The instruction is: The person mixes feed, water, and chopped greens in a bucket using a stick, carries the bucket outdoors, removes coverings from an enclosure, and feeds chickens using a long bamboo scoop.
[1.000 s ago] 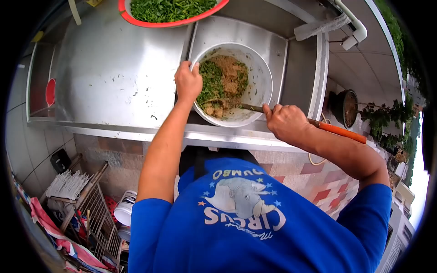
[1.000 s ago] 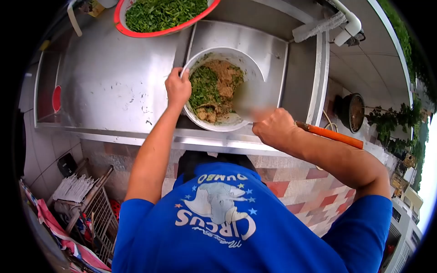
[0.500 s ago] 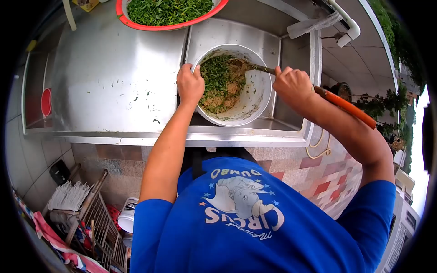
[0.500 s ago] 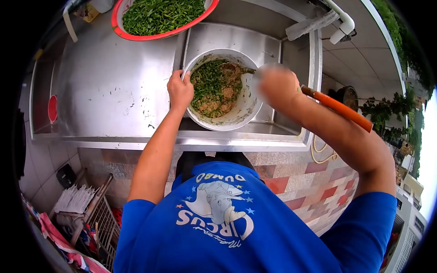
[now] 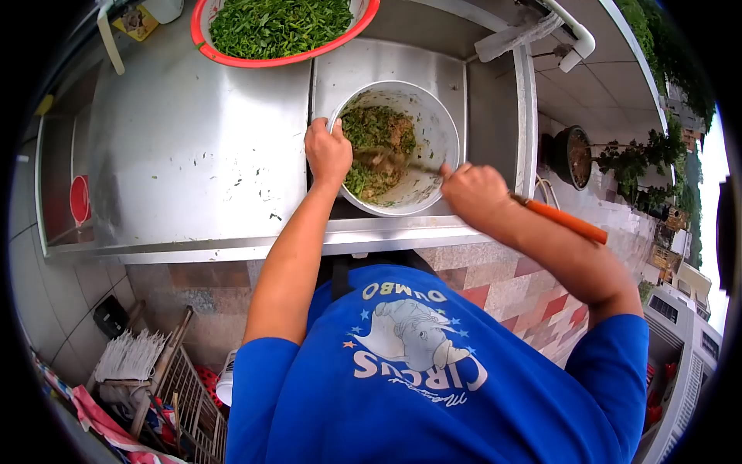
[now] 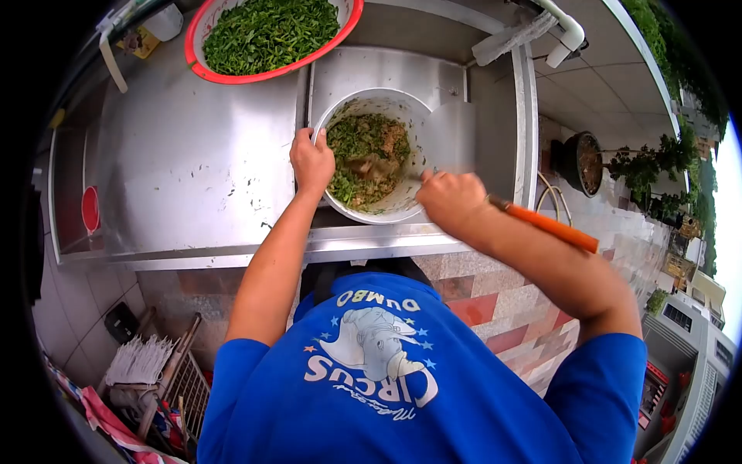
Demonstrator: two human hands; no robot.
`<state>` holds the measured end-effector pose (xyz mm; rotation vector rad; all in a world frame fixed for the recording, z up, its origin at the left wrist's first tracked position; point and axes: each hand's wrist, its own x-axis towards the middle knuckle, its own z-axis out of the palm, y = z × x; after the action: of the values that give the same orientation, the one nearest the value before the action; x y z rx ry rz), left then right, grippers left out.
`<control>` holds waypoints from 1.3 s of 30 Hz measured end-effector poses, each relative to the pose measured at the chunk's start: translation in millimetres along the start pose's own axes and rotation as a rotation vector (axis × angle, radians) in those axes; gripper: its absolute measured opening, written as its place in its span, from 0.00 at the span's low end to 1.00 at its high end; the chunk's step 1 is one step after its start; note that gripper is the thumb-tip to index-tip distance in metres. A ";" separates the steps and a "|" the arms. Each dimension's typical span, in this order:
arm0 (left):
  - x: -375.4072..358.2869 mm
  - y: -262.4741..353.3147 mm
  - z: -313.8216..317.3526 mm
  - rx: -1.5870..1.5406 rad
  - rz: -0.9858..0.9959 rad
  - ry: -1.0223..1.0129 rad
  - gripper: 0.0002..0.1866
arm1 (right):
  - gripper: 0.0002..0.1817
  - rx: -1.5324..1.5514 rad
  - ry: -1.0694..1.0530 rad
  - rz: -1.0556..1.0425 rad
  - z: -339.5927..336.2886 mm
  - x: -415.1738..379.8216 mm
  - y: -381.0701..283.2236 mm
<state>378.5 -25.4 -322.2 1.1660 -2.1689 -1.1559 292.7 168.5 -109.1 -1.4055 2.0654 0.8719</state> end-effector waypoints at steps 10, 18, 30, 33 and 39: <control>-2.6 -1.8 0.7 0.022 -0.004 -0.002 0.15 | 0.12 0.086 -0.247 -0.006 45.6 39.3 -10.7; -1.3 1.2 2.5 0.002 -0.003 0.001 0.15 | 0.13 0.580 -0.560 0.126 6.5 61.4 54.2; 5.9 0.6 5.5 -0.016 0.009 0.018 0.14 | 0.13 0.717 -0.284 0.233 2.8 35.2 106.1; 2.2 -0.1 4.4 -0.003 0.004 0.010 0.15 | 0.12 0.403 -0.165 0.235 8.3 40.6 87.5; 5.1 1.7 3.2 0.024 0.021 0.024 0.15 | 0.17 0.042 -0.016 -0.219 4.8 20.4 19.0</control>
<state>372.7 -27.6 -322.7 1.1587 -2.1774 -1.1051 268.0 164.4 -122.3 -1.5609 1.8643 0.7421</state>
